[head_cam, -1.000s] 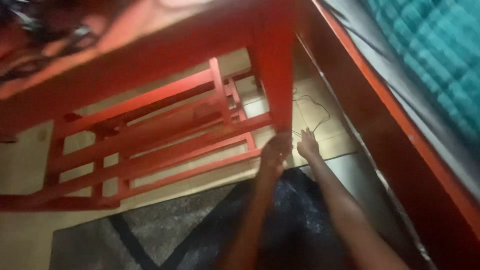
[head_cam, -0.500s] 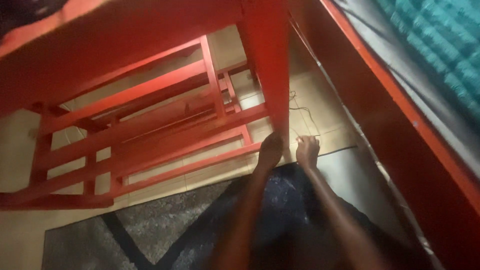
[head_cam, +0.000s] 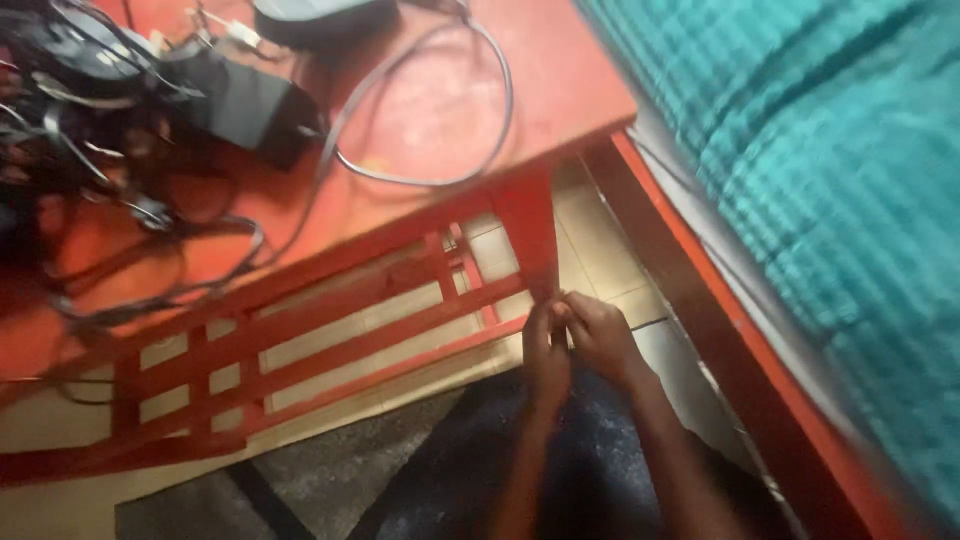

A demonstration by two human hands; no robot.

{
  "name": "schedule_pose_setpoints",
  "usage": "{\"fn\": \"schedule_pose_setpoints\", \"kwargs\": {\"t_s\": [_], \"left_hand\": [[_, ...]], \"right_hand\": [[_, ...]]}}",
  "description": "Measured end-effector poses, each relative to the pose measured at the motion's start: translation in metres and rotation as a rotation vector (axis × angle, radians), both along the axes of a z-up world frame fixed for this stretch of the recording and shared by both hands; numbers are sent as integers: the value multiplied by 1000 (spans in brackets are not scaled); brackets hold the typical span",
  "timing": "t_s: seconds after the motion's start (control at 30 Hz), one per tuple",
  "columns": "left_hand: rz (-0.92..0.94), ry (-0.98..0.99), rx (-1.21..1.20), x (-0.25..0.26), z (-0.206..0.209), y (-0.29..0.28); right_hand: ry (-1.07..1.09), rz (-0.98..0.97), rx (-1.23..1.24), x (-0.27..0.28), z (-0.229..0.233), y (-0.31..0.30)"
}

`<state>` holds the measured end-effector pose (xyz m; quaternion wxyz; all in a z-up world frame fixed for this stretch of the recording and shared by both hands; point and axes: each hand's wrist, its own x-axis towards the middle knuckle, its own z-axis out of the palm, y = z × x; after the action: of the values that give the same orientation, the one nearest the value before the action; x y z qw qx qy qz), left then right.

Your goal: Untangling and winding various electrical cables and power adapters on a desk and a bed.

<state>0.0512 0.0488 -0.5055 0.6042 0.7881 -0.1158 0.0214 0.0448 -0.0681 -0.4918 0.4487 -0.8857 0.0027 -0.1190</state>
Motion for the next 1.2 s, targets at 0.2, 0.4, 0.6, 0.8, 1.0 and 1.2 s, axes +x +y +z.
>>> {"fn": "schedule_pose_setpoints", "kwargs": {"t_s": [0.2,0.4,0.6,0.8,1.0,1.2], "left_hand": [[-118,175,-29,-32,99,7],[-181,-52,231,-60,160,75],[-42,-233,346,-75,296,126],[107,-513,459,-65,455,175],[118,-595,636,-8,485,253],[117,-471,630,54,532,316]], "right_hand": [[84,-254,204,-57,162,-3],[49,-346,742,-108,225,-17],[71,-248,1001,-133,370,-18],[-160,-167,676,-135,540,-10],[-374,-134,887,-85,644,43],[-595,22,1018,-57,720,109]]}}
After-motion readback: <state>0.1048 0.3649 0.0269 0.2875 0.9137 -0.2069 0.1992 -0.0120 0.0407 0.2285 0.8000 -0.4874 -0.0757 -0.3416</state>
